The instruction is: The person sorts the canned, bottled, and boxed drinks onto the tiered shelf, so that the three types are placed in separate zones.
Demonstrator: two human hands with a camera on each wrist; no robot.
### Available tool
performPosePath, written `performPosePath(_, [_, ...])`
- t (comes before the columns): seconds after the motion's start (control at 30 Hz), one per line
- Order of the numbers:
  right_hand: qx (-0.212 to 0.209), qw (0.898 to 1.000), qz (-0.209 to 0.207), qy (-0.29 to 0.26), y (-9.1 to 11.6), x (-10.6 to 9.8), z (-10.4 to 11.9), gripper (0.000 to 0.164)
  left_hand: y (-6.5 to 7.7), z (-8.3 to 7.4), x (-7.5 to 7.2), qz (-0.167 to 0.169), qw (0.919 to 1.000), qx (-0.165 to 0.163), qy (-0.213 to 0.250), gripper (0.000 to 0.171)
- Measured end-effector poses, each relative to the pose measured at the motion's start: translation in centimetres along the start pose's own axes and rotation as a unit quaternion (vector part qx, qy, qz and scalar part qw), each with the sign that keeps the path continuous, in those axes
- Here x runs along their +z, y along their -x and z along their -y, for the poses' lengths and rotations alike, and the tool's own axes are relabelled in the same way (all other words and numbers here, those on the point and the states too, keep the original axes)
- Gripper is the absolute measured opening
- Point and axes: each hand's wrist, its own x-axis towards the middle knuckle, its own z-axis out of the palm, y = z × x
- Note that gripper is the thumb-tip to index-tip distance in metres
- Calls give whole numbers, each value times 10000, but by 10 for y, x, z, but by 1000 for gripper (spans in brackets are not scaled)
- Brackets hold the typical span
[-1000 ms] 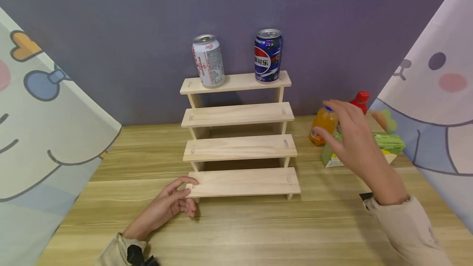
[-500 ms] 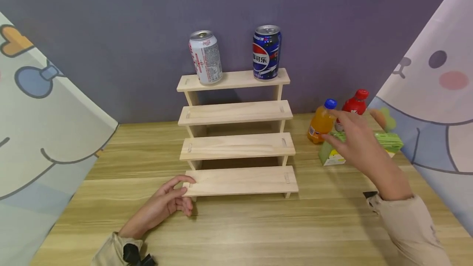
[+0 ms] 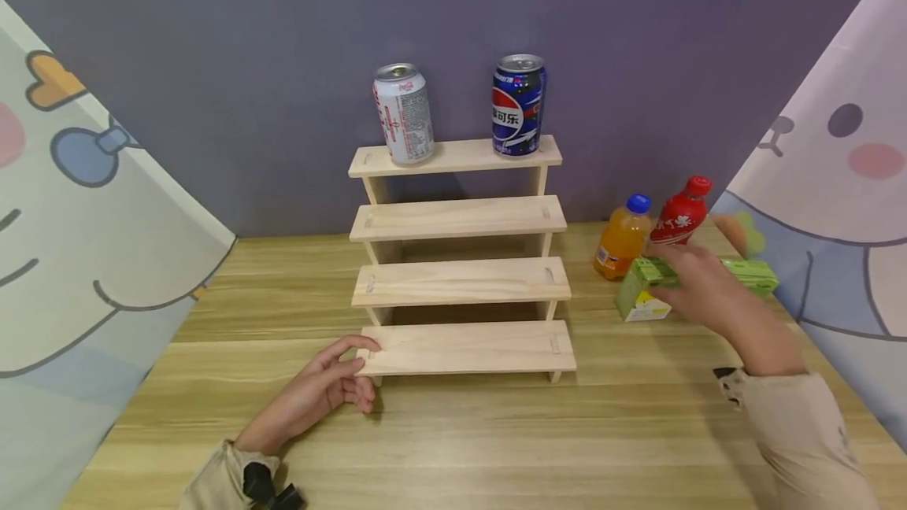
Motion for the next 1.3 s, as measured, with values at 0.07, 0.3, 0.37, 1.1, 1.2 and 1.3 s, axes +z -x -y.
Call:
performPosePath(0.07, [166, 9995, 244, -65, 0, 1, -2, 60, 0, 1, 0, -11, 10000, 8, -11, 36])
performPosePath(0.3, [-24, 9999, 132, 3, -1, 7, -8, 65, 0, 1, 1, -86, 10000, 25, -22, 35])
performPosePath(0.37, [-109, 9999, 83, 55, -1, 7, -9, 65, 0, 0, 1, -101, 9999, 38, -51, 35])
performPosePath(1.1, [359, 9986, 237, 320, -5, 11, -4, 63, 0, 2, 2, -280, 9994, 121, -182, 34])
performPosePath(1.2, [342, 9986, 238, 339, -5, 11, -3, 63, 0, 2, 2, -308, 9993, 82, -193, 34])
performPosePath(1.3, [299, 9985, 294, 355, -4, 10, -3, 64, 0, 0, 3, -334, 9992, 17, -214, 34])
